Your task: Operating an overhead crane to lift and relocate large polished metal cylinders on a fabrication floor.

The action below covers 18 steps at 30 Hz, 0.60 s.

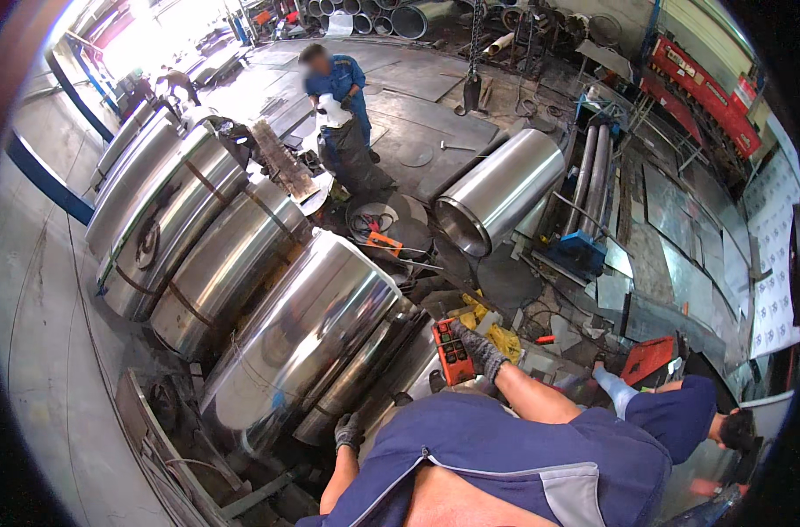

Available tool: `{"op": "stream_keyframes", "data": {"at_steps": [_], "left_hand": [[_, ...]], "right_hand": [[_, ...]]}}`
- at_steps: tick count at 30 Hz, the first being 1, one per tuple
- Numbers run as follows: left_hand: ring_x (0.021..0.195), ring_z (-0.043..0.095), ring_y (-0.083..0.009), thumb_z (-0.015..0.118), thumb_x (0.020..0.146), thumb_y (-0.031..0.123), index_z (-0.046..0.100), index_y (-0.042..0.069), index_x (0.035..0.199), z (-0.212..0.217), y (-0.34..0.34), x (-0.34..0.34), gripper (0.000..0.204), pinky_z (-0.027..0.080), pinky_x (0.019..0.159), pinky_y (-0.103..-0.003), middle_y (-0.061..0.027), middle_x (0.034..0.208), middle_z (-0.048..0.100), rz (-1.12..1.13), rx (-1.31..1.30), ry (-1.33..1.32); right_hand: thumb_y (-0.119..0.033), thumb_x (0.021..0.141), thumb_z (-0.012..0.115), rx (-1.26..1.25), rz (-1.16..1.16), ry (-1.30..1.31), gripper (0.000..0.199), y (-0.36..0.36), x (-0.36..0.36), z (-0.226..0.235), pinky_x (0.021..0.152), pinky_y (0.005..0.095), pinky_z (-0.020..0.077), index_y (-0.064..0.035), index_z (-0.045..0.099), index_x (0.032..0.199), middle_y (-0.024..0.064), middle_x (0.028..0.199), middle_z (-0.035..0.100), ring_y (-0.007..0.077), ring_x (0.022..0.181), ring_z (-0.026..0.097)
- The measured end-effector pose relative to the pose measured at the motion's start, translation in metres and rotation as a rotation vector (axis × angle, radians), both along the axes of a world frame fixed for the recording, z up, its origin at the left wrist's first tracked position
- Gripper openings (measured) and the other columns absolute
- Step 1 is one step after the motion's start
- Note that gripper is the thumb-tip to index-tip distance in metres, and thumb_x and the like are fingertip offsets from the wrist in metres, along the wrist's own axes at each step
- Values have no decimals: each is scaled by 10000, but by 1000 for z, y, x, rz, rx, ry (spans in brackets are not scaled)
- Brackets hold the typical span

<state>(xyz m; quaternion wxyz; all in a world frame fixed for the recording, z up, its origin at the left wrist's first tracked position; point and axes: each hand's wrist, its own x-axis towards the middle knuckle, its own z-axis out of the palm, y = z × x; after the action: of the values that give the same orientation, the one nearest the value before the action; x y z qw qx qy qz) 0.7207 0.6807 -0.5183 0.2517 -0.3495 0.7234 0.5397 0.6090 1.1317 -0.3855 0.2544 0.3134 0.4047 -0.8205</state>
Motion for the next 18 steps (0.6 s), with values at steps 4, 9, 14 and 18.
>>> {"op": "stream_keyframes", "data": {"at_steps": [4, 9, 14, 18], "left_hand": [[592, 600, -211, 773, 885, 391, 600, 128, 1345, 33, 25, -7, 557, 434, 456, -343, -80, 898, 664, 50, 1, -27], [612, 616, -213, 751, 904, 405, 592, 138, 1368, 22, 32, -9, 558, 451, 464, -340, -88, 925, 675, 11, 22, 2], [677, 616, -186, 732, 914, 407, 648, 168, 1267, -4, 27, 10, 434, 476, 522, -355, -37, 912, 667, -104, -57, 142], [637, 594, -183, 756, 899, 387, 647, 180, 1273, 29, 64, -19, 441, 460, 498, -344, -44, 889, 667, 125, 61, -60]], "right_hand": [[-560, 1006, 583, -85, -15, -48, 402, 14, -2, -2, 645, 369, 613, -219, 719, 1169, -18, 915, 754, 148, 726, 712], [-638, 976, 578, -25, -38, -101, 437, 18, -14, 27, 586, 395, 569, -222, 711, 1009, -11, 820, 721, 171, 633, 657], [-632, 985, 566, -59, -63, -64, 440, 25, -17, 14, 588, 393, 574, -223, 709, 1058, -26, 826, 723, 162, 646, 665], [-618, 982, 585, -76, -106, -68, 423, 45, -13, 16, 608, 394, 589, -227, 716, 1073, -24, 851, 736, 161, 664, 683]]}}
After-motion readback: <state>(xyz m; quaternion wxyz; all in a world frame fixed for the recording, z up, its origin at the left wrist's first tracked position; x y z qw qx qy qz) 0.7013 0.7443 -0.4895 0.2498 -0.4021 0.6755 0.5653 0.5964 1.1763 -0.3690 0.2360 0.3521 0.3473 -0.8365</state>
